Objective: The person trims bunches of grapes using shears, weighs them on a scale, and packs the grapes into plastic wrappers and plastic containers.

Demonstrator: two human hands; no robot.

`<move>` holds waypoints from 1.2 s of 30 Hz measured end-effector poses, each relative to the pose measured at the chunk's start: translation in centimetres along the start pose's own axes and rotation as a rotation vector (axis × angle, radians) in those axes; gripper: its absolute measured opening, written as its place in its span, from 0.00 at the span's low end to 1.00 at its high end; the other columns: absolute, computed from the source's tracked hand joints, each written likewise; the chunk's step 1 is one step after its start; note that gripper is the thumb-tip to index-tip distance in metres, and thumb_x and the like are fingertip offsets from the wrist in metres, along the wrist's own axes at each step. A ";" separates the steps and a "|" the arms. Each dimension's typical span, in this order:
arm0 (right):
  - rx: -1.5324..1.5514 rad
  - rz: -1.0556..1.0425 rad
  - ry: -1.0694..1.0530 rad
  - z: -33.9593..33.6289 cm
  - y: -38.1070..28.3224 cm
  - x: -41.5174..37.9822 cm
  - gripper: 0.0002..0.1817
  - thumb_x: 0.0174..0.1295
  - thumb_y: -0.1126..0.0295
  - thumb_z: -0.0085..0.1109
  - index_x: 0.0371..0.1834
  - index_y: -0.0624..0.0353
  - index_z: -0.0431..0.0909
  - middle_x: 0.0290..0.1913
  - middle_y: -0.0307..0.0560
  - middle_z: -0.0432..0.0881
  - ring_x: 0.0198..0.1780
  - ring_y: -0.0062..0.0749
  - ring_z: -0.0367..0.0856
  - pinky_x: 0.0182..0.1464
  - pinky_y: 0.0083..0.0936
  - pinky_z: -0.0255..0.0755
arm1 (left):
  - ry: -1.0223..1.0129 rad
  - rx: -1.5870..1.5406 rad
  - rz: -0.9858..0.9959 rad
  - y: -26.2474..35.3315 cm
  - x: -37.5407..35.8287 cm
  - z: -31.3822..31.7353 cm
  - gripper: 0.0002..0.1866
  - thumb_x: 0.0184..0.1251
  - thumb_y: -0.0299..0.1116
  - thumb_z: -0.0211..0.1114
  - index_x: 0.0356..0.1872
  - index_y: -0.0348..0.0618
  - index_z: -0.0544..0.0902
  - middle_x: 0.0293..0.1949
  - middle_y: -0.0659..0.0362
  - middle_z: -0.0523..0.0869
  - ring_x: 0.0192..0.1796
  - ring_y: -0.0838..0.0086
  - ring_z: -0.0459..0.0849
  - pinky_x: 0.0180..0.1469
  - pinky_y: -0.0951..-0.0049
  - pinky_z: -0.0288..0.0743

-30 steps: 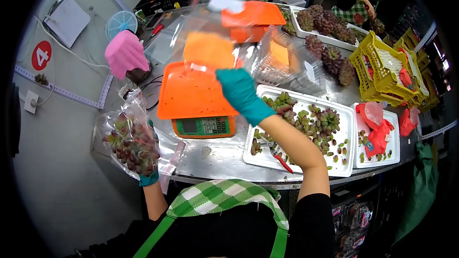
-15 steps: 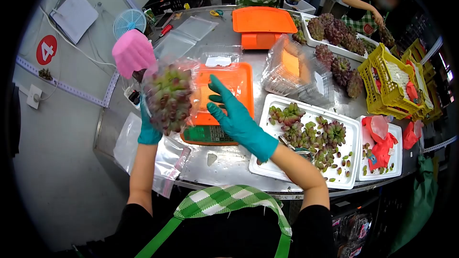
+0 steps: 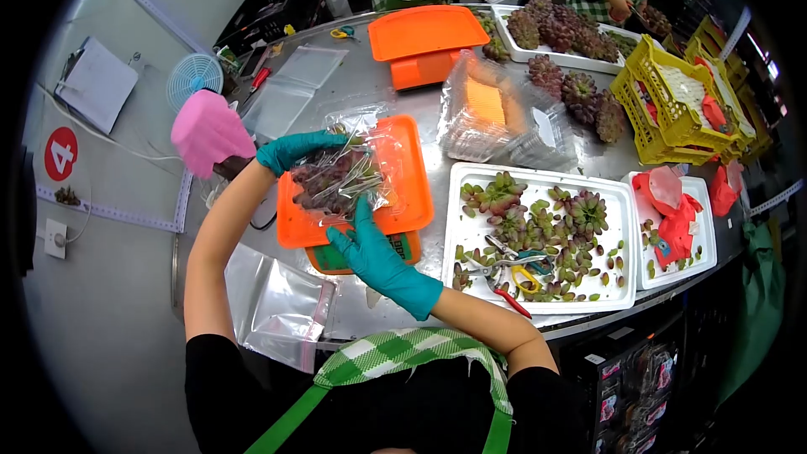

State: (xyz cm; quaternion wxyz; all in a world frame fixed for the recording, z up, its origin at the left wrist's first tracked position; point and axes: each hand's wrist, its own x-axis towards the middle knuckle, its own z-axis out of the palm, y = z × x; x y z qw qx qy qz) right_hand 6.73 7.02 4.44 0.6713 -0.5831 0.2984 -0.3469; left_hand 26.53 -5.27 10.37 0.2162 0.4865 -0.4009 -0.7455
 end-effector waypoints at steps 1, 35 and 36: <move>-0.094 0.034 -0.016 -0.4 0.1 0.1 0.40 0.63 0.65 0.48 0.66 0.64 0.30 0.57 0.52 0.63 0.50 0.29 0.68 0.48 0.22 0.68 | -0.003 -0.033 -0.034 -0.3 0.3 -0.1 0.15 0.61 0.35 0.58 0.45 0.38 0.74 0.40 0.60 0.80 0.38 0.81 0.78 0.42 0.80 0.75; -1.164 -0.367 0.137 -5.5 0.4 9.5 0.25 0.62 0.53 0.40 0.53 0.61 0.68 0.25 0.45 0.80 0.30 0.39 0.79 0.57 0.40 0.55 | 0.453 0.779 0.631 -5.6 -0.1 1.3 0.15 0.66 0.36 0.49 0.50 0.41 0.75 0.44 0.59 0.75 0.48 0.75 0.73 0.52 0.77 0.65; -1.154 -0.381 0.123 -5.7 0.3 9.5 0.25 0.62 0.52 0.40 0.53 0.60 0.68 0.25 0.45 0.80 0.31 0.39 0.79 0.57 0.41 0.55 | 0.469 0.789 0.664 -5.7 -0.2 1.3 0.15 0.67 0.36 0.49 0.50 0.41 0.74 0.44 0.59 0.75 0.48 0.75 0.73 0.52 0.77 0.65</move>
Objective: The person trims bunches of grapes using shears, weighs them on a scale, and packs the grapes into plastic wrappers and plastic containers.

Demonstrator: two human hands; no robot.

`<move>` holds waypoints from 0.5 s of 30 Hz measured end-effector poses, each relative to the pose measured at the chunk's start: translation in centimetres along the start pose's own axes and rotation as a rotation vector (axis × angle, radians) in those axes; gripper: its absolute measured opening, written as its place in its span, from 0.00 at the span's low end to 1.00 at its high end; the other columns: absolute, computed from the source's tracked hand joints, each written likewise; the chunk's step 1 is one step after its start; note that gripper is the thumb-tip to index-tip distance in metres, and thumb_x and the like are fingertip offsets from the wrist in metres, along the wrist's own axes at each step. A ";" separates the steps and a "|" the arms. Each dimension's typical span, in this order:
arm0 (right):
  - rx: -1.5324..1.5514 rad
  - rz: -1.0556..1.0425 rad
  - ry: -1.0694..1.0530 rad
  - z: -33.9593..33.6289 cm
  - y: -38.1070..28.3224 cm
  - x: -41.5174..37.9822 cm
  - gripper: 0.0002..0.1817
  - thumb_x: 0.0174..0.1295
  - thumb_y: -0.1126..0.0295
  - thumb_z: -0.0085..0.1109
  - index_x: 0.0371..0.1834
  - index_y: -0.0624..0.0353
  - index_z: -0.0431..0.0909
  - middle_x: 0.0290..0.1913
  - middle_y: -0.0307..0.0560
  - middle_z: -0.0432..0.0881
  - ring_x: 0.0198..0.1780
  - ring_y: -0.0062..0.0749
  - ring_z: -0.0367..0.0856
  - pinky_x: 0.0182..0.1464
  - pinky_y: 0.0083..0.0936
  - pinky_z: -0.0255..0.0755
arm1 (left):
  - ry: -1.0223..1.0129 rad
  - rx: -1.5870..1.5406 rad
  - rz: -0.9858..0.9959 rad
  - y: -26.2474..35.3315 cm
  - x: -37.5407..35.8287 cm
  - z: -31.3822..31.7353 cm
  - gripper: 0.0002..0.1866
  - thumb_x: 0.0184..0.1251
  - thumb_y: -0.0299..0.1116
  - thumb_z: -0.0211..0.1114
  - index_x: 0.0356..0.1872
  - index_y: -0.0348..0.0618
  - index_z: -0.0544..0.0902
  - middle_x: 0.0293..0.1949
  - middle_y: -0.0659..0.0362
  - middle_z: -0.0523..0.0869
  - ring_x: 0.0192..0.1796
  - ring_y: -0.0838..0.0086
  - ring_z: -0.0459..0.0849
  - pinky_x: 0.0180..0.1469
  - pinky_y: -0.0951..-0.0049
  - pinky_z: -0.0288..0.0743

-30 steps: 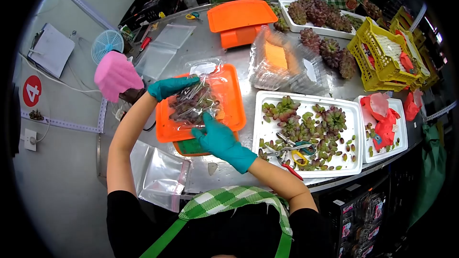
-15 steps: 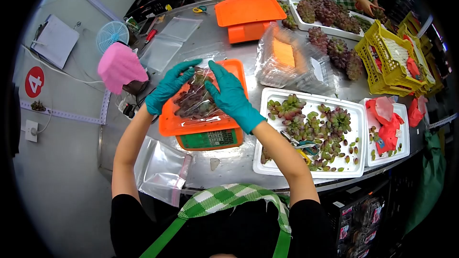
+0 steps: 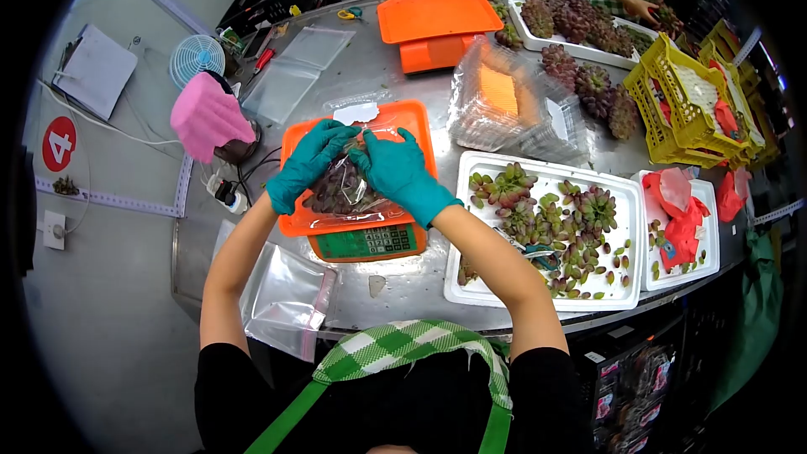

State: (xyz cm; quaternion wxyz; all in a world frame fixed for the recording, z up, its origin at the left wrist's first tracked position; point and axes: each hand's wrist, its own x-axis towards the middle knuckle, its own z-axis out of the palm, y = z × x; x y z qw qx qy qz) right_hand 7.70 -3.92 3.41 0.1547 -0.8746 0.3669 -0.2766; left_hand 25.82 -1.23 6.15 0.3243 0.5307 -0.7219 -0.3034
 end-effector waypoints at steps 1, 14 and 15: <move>-0.024 0.021 -0.057 -0.5 -0.2 0.1 0.25 0.62 0.51 0.40 0.54 0.59 0.68 0.28 0.45 0.80 0.33 0.39 0.78 0.57 0.41 0.55 | -0.002 -0.020 -0.001 -0.3 0.0 -0.1 0.16 0.66 0.36 0.49 0.50 0.41 0.74 0.44 0.59 0.75 0.48 0.75 0.73 0.52 0.77 0.65; 0.248 0.369 0.117 -1.2 3.4 6.4 0.26 0.57 0.49 0.48 0.50 0.58 0.71 0.45 0.56 0.76 0.47 0.49 0.74 0.49 0.36 0.67 | 0.211 -0.306 -0.033 0.7 -3.5 -2.4 0.15 0.64 0.32 0.53 0.50 0.42 0.74 0.46 0.60 0.77 0.45 0.77 0.75 0.49 0.79 0.67; 0.411 0.480 0.004 -1.5 3.9 6.8 0.30 0.56 0.48 0.48 0.52 0.62 0.67 0.47 0.61 0.74 0.51 0.51 0.71 0.52 0.35 0.65 | 0.248 -0.311 -0.032 0.7 -4.3 -2.8 0.15 0.64 0.32 0.53 0.51 0.42 0.74 0.47 0.60 0.77 0.46 0.77 0.75 0.50 0.79 0.66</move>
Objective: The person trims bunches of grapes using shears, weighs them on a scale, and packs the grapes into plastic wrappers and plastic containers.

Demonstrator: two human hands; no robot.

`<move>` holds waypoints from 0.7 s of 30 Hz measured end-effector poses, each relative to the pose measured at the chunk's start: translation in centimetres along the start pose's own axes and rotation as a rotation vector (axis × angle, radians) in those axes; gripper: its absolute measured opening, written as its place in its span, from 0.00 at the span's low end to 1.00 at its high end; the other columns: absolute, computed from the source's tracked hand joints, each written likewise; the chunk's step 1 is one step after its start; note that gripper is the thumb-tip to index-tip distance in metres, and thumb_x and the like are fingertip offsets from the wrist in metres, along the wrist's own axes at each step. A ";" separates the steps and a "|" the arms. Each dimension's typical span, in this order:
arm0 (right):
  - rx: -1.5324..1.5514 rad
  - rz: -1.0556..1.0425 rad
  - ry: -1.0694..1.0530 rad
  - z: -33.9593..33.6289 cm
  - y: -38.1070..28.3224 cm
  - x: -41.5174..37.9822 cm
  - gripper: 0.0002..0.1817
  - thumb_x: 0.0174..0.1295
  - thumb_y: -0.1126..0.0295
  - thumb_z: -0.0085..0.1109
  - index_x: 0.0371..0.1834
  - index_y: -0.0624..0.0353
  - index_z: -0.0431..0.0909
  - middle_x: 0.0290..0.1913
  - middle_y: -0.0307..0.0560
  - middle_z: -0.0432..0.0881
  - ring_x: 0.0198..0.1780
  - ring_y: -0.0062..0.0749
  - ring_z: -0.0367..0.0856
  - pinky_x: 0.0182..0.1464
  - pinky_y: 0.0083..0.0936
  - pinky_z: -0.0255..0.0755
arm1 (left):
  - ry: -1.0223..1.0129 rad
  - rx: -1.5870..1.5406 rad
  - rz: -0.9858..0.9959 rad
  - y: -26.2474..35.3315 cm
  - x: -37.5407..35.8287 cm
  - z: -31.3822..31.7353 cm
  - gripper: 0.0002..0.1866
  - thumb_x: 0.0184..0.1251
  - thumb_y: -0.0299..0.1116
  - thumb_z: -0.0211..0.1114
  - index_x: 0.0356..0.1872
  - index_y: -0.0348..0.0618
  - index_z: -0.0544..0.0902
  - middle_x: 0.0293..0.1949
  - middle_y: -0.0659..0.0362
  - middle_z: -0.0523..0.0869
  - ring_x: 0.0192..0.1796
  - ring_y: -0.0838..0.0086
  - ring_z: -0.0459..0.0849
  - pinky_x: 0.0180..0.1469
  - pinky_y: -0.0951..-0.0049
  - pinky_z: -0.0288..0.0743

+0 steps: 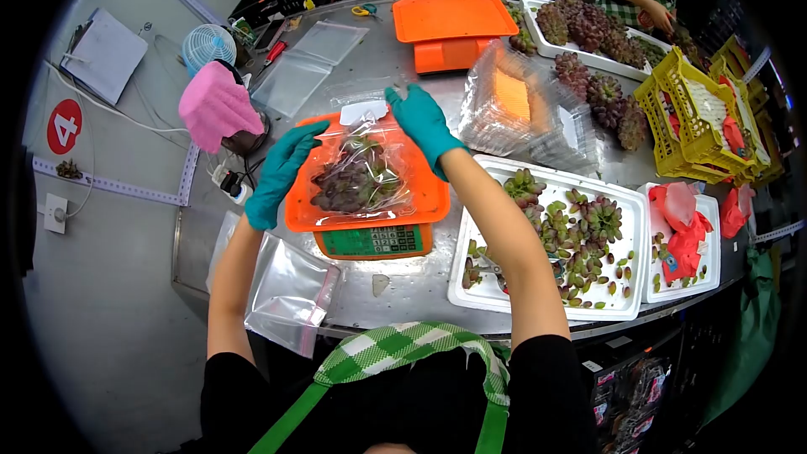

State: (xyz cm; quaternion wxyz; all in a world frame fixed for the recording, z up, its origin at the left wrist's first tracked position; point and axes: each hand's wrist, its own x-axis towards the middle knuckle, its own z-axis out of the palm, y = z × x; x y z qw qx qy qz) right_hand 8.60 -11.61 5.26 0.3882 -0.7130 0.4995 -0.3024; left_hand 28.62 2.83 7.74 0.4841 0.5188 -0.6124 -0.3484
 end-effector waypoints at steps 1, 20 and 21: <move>0.090 0.105 -0.010 0.8 1.4 1.4 0.32 0.56 0.46 0.48 0.55 0.63 0.64 0.46 0.60 0.74 0.49 0.49 0.73 0.49 0.35 0.66 | 0.091 0.159 0.056 -0.1 -0.9 -0.6 0.15 0.64 0.33 0.54 0.50 0.42 0.74 0.45 0.60 0.77 0.46 0.77 0.75 0.50 0.79 0.67; 0.067 -0.685 -0.412 -3.5 -2.5 -7.5 0.24 0.47 0.75 0.60 0.51 0.54 0.72 0.42 0.45 0.79 0.44 0.35 0.77 0.50 0.29 0.69 | 0.208 -0.993 -0.570 0.4 -10.8 2.9 0.36 0.58 0.68 0.35 0.36 0.41 0.72 0.34 0.36 0.79 0.39 0.48 0.80 0.40 0.58 0.77; -0.023 -0.832 -0.323 -3.4 -1.9 -8.1 0.25 0.45 0.75 0.62 0.51 0.52 0.73 0.43 0.46 0.78 0.44 0.39 0.77 0.49 0.30 0.69 | 0.173 -0.950 -0.575 -0.2 -10.8 2.5 0.34 0.59 0.66 0.35 0.37 0.41 0.72 0.34 0.36 0.79 0.39 0.48 0.80 0.40 0.58 0.77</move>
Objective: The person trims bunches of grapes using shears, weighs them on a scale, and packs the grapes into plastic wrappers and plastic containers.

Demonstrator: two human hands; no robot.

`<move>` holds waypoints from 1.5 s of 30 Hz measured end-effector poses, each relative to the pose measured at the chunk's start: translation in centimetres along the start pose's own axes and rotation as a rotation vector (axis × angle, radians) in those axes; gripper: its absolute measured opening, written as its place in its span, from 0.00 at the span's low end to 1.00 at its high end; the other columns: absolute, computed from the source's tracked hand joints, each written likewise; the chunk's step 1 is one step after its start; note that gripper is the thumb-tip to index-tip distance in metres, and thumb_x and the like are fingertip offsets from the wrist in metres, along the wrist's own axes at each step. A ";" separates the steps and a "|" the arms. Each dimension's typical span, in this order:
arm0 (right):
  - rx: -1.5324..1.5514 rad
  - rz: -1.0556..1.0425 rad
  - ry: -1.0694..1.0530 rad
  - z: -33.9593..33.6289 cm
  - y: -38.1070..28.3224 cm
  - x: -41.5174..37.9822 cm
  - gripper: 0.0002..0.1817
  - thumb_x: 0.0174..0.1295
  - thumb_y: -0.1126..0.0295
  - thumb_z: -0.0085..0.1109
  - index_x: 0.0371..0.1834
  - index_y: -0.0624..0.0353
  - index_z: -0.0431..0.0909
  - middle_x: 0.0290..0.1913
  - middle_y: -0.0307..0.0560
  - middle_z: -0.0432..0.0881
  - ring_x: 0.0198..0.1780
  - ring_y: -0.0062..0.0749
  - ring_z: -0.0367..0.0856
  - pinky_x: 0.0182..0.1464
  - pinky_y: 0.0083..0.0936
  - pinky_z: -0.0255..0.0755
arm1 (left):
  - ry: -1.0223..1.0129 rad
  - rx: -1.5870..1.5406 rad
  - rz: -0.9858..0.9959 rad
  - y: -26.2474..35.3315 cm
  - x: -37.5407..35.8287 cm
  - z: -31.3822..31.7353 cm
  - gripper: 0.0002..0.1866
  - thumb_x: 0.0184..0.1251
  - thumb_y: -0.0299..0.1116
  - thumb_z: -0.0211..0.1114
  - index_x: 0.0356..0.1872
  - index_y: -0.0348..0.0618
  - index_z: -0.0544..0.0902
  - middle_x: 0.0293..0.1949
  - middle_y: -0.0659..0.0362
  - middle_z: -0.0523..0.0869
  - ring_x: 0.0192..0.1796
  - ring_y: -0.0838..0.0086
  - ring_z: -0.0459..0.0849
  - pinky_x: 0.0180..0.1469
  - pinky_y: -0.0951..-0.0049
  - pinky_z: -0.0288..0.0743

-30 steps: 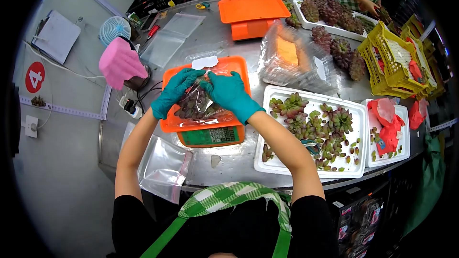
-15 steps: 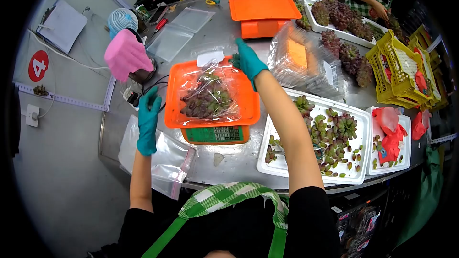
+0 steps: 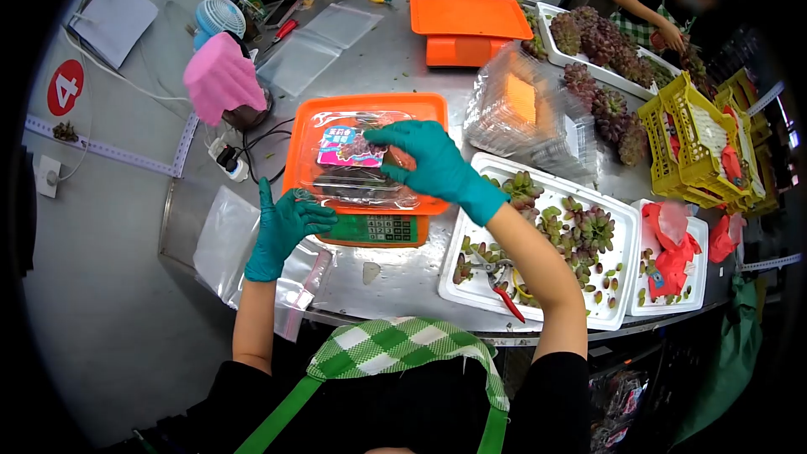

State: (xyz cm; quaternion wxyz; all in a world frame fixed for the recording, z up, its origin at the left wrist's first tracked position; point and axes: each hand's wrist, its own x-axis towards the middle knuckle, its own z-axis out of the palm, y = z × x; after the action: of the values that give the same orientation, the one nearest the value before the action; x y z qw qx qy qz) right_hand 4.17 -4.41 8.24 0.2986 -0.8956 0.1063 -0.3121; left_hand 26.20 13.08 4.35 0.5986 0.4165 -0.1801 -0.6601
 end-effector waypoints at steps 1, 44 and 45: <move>-0.057 -0.039 0.006 0.1 -0.3 -0.7 0.26 0.45 0.74 0.61 0.52 0.51 0.72 0.48 0.46 0.76 0.49 0.44 0.74 0.52 0.32 0.67 | -0.015 0.051 -0.013 0.0 0.4 -0.5 0.33 0.60 0.64 0.36 0.37 0.41 0.72 0.34 0.36 0.79 0.39 0.48 0.80 0.41 0.58 0.77; 0.769 1.140 0.236 2.7 -2.8 -7.6 0.16 0.58 0.62 0.51 0.46 0.57 0.67 0.36 0.44 0.78 0.34 0.26 0.78 0.34 0.20 0.69 | -0.052 0.425 -0.150 1.2 -0.5 0.3 0.11 0.62 0.36 0.48 0.37 0.39 0.73 0.37 0.47 0.81 0.38 0.62 0.82 0.43 0.66 0.77; 0.721 1.049 0.296 2.9 -2.6 -8.2 0.18 0.58 0.61 0.51 0.48 0.57 0.66 0.38 0.45 0.77 0.36 0.28 0.79 0.36 0.21 0.69 | -0.034 0.427 -0.154 1.2 -0.4 0.3 0.11 0.62 0.36 0.48 0.37 0.39 0.73 0.37 0.47 0.81 0.38 0.62 0.82 0.43 0.66 0.77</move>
State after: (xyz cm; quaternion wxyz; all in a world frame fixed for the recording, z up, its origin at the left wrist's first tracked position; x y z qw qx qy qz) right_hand -0.40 2.09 3.92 0.6751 -0.5162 0.4579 -0.2610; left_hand 26.69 13.12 5.53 0.4415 0.5350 -0.2934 -0.6578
